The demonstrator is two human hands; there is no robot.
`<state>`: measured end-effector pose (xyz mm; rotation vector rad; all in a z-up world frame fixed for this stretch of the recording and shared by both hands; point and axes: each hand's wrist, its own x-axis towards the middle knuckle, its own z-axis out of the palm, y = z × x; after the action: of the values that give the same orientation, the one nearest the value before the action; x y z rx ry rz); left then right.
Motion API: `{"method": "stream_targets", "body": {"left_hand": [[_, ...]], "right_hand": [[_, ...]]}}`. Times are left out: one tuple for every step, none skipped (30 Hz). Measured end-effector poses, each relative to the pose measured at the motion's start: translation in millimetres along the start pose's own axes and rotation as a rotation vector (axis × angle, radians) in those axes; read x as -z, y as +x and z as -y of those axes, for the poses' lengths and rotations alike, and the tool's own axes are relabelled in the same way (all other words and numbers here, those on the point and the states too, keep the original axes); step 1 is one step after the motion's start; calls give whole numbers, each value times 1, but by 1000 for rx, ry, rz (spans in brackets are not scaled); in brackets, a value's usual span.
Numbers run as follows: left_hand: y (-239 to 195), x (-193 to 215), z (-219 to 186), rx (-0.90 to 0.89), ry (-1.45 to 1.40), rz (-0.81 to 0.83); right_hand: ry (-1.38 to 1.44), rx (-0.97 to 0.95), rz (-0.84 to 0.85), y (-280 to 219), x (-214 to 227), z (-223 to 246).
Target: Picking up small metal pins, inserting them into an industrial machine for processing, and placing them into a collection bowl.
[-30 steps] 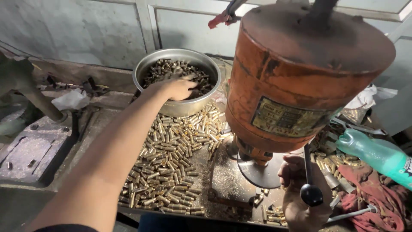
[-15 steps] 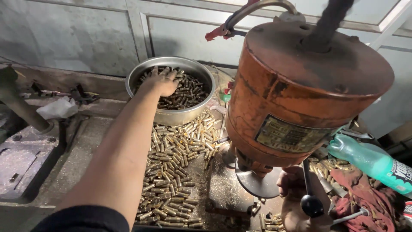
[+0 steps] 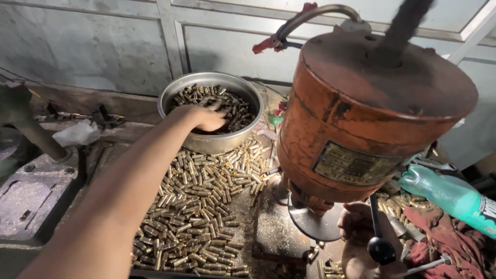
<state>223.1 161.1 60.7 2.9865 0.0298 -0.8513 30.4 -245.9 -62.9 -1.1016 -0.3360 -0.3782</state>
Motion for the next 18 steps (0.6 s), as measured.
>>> {"method": "stream_targets", "body": {"left_hand": [[26,-5,7,-1,1,-3],[52,-9,13,-39,-44,-48],[80,-11,16,-82,-86,-96],[94,-9,18,-87,-84,-102],[107,-11,20,-55,34,-112],[120,-14,22,-22,153,-122],[121,-12,20,-26,151,-124],[121,-10,18,-55,86,-156],[118,-12,19,-77,21,-184],[107,-11,18,-75,20,-181],[98,-10,15,-81,0,-251],[88,-10,11,-88,-21,-321],[82,-10,10,-89,-20,-311],[77,-10,9,-116,-32,-478],[71,-10,8,-141,-43,-645],[68,-13,10,-141,-42,-637],[65,-18,12,-175,-153,-775],[62,-23,14,-205,-266,-911]], "right_hand": [[0,3,0,3,6,-6],[-53,-87,-117,6,12,-13],[-106,-175,-235,11,19,-18],[-106,-167,-237,16,21,-20],[-63,-248,-311,18,23,-21],[-17,-329,-385,20,26,-23],[-21,-325,-386,19,23,-21],[-70,-266,-359,17,20,-19],[-116,-213,-331,13,16,-18],[-115,-216,-330,10,8,-12],[-70,-99,-171,5,1,-5],[-24,16,-11,1,-5,2],[-26,8,-16,-1,-11,7],[-75,37,-3,-3,-17,11],[-123,67,11,-4,-24,15],[-124,59,7,-4,-30,20],[-152,69,12,-5,-35,25],[-180,79,16,-4,-40,29]]}}
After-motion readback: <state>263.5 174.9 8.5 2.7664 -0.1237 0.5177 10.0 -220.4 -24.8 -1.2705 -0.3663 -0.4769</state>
